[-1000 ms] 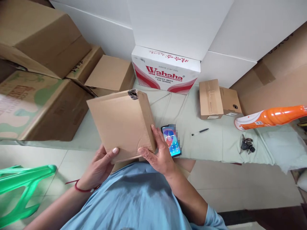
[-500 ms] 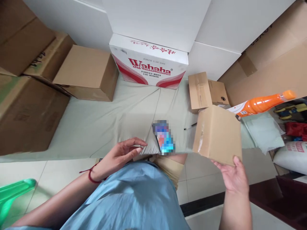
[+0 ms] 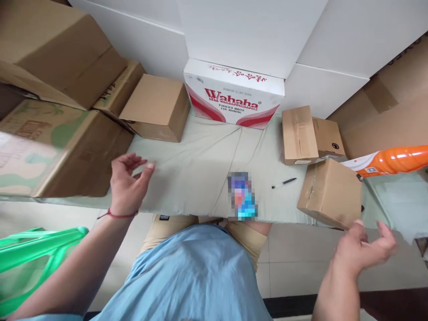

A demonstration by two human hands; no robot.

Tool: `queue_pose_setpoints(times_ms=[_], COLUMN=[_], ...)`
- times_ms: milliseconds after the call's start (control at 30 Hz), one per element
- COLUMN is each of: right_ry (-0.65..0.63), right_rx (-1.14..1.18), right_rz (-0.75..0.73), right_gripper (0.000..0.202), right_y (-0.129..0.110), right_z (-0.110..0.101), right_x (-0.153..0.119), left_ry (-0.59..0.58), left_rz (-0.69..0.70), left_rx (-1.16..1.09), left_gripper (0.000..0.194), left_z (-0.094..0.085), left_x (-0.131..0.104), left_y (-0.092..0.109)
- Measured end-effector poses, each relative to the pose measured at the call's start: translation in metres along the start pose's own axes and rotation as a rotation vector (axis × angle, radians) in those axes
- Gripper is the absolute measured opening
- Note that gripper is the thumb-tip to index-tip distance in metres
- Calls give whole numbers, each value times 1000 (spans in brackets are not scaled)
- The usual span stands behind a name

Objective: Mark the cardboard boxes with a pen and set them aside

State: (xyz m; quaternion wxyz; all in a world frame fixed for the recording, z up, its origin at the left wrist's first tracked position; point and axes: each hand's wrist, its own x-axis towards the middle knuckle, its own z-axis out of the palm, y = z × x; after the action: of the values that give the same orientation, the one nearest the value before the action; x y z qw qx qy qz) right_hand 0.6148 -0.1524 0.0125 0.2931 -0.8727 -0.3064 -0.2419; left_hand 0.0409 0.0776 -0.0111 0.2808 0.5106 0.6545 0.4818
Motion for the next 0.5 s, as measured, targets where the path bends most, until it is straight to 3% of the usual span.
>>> queue_pose_setpoints(times_ms=[100,167,267,400,500], right_ry=[202,232,245,230,162], right_rx=[117,173,221,282,358], right_rz=[64,30,49,178,321], right_gripper=[56,53,47,39,30], right_y=[-27,-42,-50,-45,-39], right_z=[-17,-30,-48,-58,-57], right_x=[-7,-12,-20,-35,-43], left_ry=[82,98,86,103,116], left_rz=[117,233,346,312,322], left_rx=[96,178,173,171,209], left_gripper=[101,119,123,127,123], left_z=[11,23,48,75,82], left_x=[46,79,117,134,131], left_y=[-1,2,2,-10,-19])
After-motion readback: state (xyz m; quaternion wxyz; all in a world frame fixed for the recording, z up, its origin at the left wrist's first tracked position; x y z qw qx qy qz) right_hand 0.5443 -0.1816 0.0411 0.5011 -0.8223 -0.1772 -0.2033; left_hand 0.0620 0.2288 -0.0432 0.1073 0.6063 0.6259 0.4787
